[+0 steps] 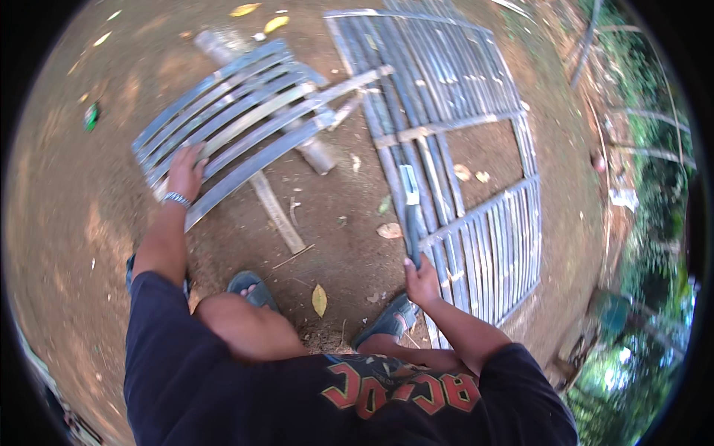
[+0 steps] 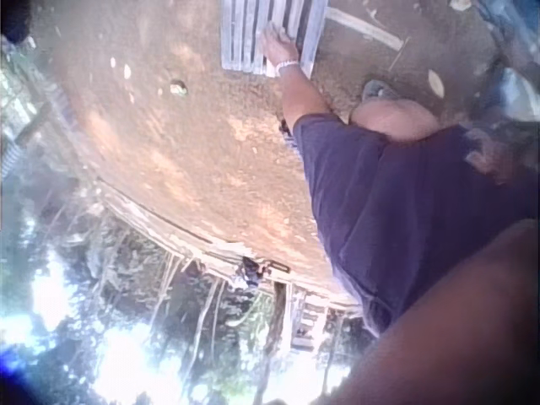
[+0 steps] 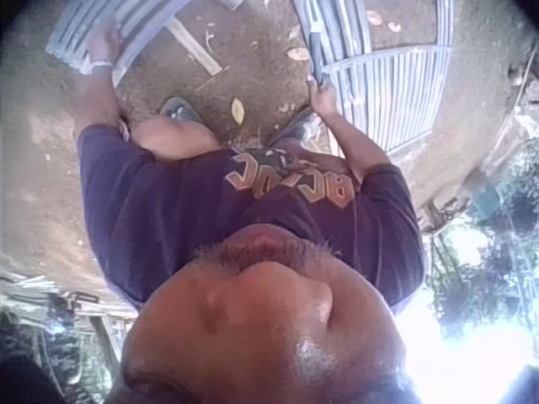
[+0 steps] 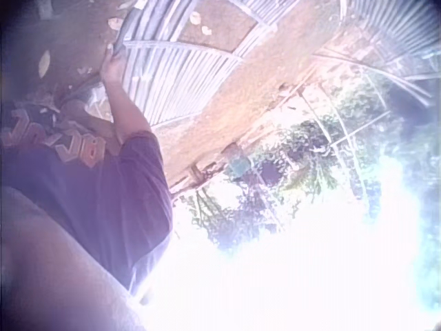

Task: The person uses a hand saw to cut a wooden slat on a wooden frame placed on the ground. After cutting, the person flips the frame and uses a wooden mallet to tap the slats into place.

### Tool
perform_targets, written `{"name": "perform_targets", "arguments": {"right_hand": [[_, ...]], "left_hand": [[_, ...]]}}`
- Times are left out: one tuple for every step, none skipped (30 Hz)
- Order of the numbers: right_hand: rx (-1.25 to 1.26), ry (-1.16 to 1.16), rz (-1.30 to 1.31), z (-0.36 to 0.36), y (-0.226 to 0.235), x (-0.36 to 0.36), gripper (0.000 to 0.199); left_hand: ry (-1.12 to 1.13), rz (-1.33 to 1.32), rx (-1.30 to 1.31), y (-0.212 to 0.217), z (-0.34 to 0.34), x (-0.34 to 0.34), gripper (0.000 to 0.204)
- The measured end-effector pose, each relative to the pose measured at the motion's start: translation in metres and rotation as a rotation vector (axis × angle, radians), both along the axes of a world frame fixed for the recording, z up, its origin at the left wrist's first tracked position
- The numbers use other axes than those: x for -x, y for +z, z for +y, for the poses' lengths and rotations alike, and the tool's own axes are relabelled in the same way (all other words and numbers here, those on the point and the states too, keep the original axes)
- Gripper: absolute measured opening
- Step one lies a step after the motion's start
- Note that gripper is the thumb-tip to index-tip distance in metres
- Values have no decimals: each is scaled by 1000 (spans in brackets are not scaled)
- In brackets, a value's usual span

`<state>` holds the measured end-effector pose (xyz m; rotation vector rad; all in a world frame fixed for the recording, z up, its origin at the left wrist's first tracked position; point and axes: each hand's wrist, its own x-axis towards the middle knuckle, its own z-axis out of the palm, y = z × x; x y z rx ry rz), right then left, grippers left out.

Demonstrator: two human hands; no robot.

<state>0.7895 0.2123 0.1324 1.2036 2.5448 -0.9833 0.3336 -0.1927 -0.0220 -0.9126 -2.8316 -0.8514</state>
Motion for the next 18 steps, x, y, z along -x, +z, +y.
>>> {"name": "perform_targets", "arguments": {"right_hand": [[-21,8,-82,-5,1,5,39],[17,14,-80,-7,1,10,40],[63,21,-75,-9,-1,15,41],[76,37,-93,-12,-5,20,42],[89,55,-112,-16,-8,25,42],[103,75,-132,-20,-11,30,43],[139,59,-168,-26,-8,40,43],[177,47,-200,-34,-1,54,42],[214,34,-232,-38,3,63,42],[196,72,-196,-37,0,65,42],[189,115,-159,-37,-7,65,41],[179,161,-123,-35,-11,66,41],[178,150,-108,-38,-12,70,41],[185,145,-106,-37,-11,74,42],[191,143,-106,-34,-9,78,42],[198,146,-103,-35,-9,83,42],[193,123,-82,-38,-11,85,42],[187,104,-62,-36,-11,86,42]], "left_hand": [[33,6,43,-2,2,-1,42],[37,16,29,-7,1,1,42],[35,9,23,-7,1,1,42],[48,-17,41,-11,-2,4,42],[61,-45,61,-14,-2,5,42],[56,-34,78,-17,-2,6,42],[55,-23,98,-17,-2,5,41],[57,-9,120,-16,-4,4,41],[53,-19,113,-15,-4,4,41],[50,-32,99,-17,-3,3,42],[51,-42,96,-17,-4,1,42],[47,-41,93,-18,-3,-2,42],[50,-35,99,-16,-9,-3,43],[55,-31,104,-16,-13,-3,44],[62,-21,109,-22,-17,-3,44],[74,-19,122,-23,-18,-4,44],[94,-14,139,-21,-17,-4,44],[118,-12,156,-21,-14,-5,44]]}}
